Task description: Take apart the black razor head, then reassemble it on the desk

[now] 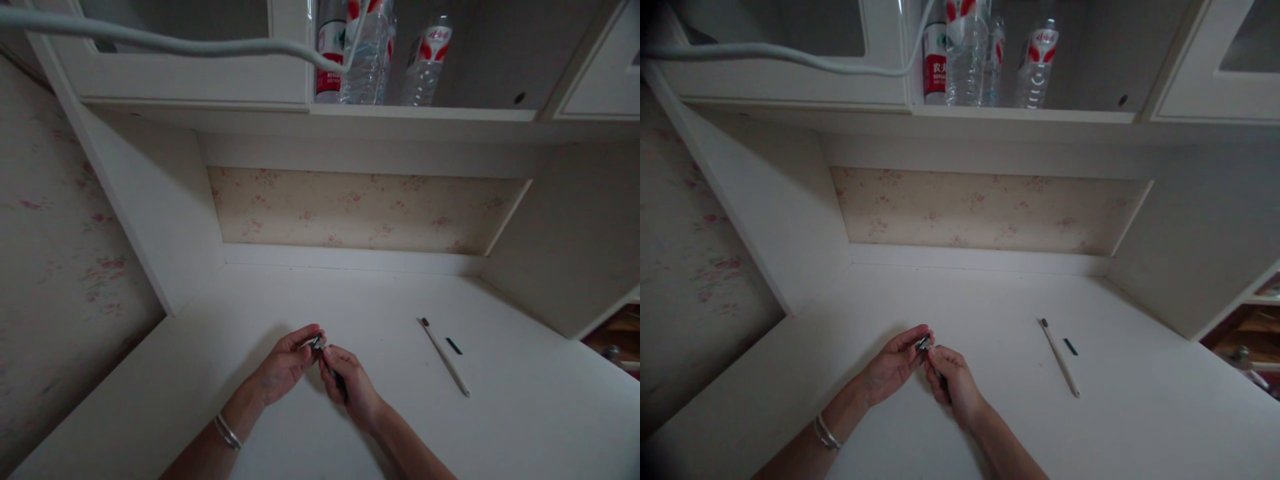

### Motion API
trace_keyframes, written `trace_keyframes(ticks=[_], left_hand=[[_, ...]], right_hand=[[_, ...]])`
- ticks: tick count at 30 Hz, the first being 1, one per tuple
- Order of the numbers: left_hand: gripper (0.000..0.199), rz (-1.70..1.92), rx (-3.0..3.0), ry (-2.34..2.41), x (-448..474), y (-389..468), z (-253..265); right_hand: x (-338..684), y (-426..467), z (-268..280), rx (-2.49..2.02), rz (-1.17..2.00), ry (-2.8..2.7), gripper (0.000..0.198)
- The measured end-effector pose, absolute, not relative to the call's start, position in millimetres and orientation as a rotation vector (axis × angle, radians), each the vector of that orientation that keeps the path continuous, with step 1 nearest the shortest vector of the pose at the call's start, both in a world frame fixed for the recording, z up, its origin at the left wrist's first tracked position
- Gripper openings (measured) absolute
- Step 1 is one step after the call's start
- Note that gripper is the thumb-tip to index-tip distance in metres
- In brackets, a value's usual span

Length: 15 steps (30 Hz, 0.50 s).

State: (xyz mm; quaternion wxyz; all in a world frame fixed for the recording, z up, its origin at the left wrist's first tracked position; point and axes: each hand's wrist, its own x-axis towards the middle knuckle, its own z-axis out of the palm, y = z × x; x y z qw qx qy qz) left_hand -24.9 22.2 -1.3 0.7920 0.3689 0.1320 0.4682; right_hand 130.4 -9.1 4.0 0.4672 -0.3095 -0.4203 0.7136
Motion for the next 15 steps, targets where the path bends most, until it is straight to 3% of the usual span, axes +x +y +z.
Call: trace_keyframes(ticks=[7,15], left_hand=[[0.036,1.05,0.777,0.297,-20.6,23.8,-1.7],[0.036,1.031,0.804,0.265,-21.9,23.1,1.2]], right_hand=[[128.6,-9.4,2.5,-0.716,1.682,-1.054,0.034],[127.6,-13.7,4.7,-0.83,1.491,-1.138,0.041]])
